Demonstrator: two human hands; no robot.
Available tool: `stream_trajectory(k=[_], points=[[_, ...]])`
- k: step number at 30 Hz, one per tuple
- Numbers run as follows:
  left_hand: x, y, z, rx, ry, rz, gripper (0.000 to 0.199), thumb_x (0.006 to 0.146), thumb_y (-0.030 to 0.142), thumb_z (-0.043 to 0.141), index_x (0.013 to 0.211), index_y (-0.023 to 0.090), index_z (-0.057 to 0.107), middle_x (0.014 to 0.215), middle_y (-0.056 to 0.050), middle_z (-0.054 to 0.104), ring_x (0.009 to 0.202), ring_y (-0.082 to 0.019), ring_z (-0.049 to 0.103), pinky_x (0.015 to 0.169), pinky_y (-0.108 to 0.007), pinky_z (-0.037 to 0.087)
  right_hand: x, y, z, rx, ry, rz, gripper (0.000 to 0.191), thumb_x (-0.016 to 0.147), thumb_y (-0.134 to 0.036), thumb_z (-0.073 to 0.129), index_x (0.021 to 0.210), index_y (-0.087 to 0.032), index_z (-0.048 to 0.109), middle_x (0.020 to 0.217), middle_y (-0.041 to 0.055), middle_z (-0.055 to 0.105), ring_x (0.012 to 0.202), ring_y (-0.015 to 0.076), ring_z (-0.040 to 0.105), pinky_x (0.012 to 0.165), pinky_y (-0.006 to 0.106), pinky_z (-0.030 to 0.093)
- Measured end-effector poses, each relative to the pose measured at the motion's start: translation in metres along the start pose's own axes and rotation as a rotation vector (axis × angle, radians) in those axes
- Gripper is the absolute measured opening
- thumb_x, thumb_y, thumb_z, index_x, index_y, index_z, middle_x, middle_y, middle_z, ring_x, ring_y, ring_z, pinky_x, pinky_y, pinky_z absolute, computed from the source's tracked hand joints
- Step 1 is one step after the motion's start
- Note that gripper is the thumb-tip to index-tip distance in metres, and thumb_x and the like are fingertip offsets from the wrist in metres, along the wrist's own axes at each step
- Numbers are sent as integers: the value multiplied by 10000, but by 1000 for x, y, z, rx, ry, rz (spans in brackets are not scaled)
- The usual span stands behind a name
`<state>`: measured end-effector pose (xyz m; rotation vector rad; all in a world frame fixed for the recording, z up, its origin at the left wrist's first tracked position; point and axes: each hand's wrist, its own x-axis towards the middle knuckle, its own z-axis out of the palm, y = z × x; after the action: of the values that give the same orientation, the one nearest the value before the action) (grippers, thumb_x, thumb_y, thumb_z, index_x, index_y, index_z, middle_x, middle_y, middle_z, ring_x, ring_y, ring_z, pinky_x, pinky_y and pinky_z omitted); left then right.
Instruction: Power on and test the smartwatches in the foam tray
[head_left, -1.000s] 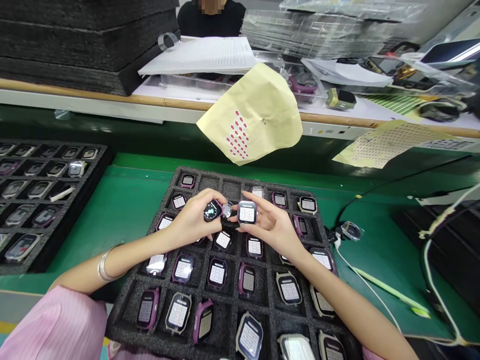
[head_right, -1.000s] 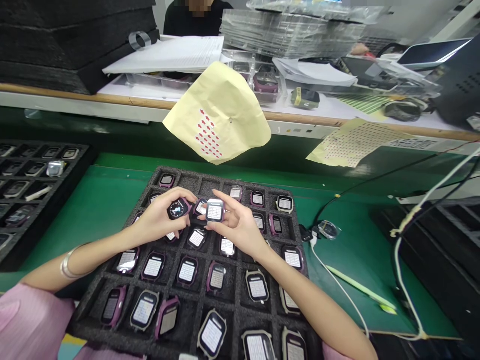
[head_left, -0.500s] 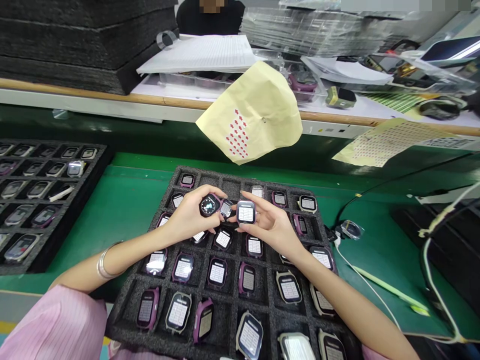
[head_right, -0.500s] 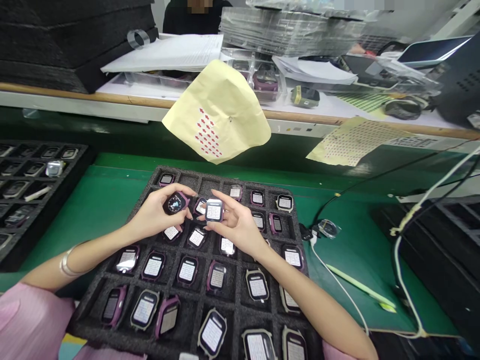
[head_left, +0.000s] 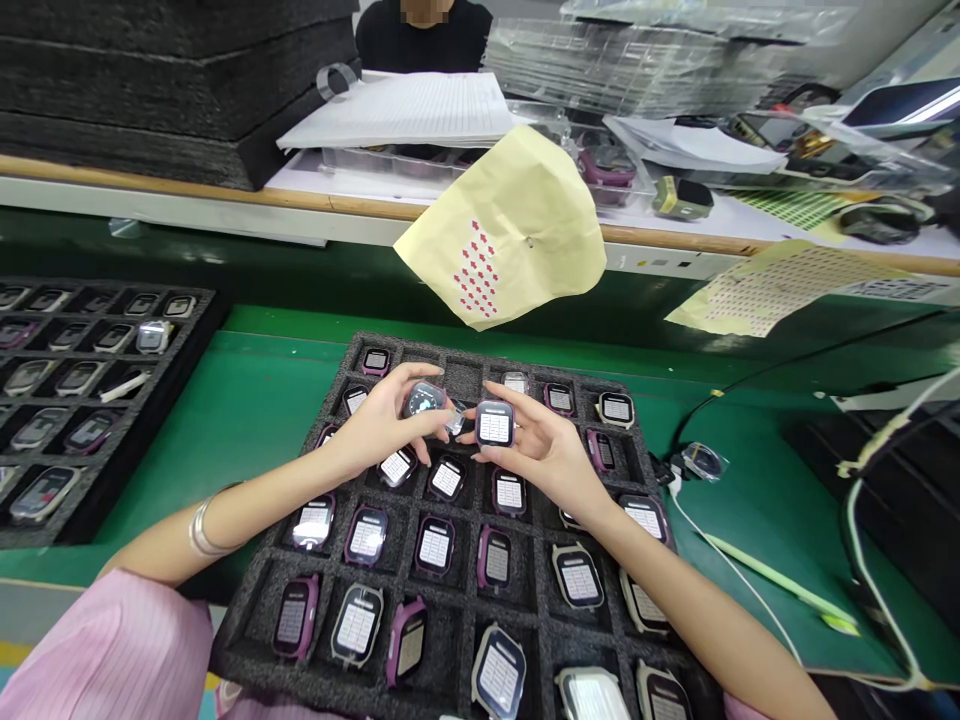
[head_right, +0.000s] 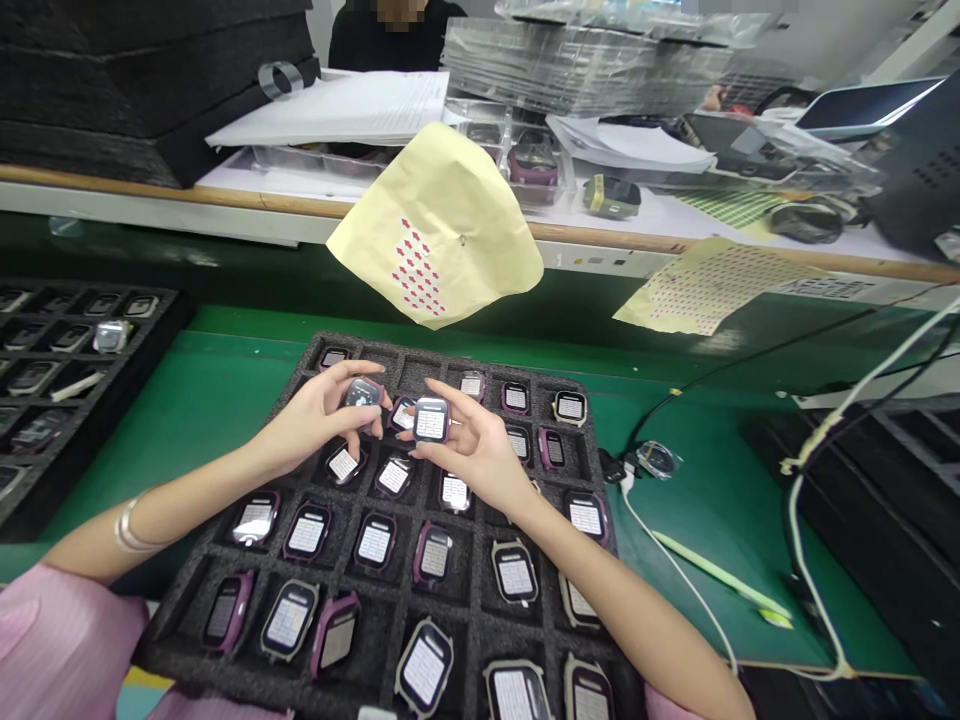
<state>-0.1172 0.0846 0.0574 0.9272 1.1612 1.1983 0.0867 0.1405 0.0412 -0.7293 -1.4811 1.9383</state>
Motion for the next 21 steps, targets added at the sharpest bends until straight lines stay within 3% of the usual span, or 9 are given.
stream_trajectory(k=[5, 9, 14, 21], points=[[-2, 4, 1, -296, -64, -111, 445, 724, 100, 549, 1167, 114, 509, 984, -99, 659, 832, -197, 662, 684, -336, 595, 2, -3, -2, 35, 38, 10, 634, 710, -127, 803, 1281, -215, 541, 1175, 91, 663, 989, 256, 693, 875, 410, 592], [-2, -2, -1, -355, -138, -102, 510, 670, 46, 511, 1169, 154, 525, 1004, -93, 680, 948, -245, 662, 821, -428, 568, 2, -5, -3, 67, 49, 14, 605, 718, -159, 795, 1275, -199, 563, 1166, 103, 668, 1041, 276, 663, 867, 434, 594], [-2, -8, -1, -315, -185, -31, 569, 660, 21, 498, 1196, 212, 513, 1046, -60, 664, 983, -245, 650, 833, -442, 567, 1, -6, -2, 94, 41, 30, 543, 749, -179, 768, 1262, -211, 593, 1143, 92, 676, 985, 256, 675, 824, 433, 607], [-3, -8, 1, -279, -214, 13, 419, 707, 48, 535, 1103, 185, 519, 1047, -64, 652, 951, -222, 658, 799, -413, 597, 1, -3, -4, 90, 49, 33, 523, 755, -182, 766, 1252, -206, 607, 1079, 80, 690, 900, 224, 686, 780, 411, 622]])
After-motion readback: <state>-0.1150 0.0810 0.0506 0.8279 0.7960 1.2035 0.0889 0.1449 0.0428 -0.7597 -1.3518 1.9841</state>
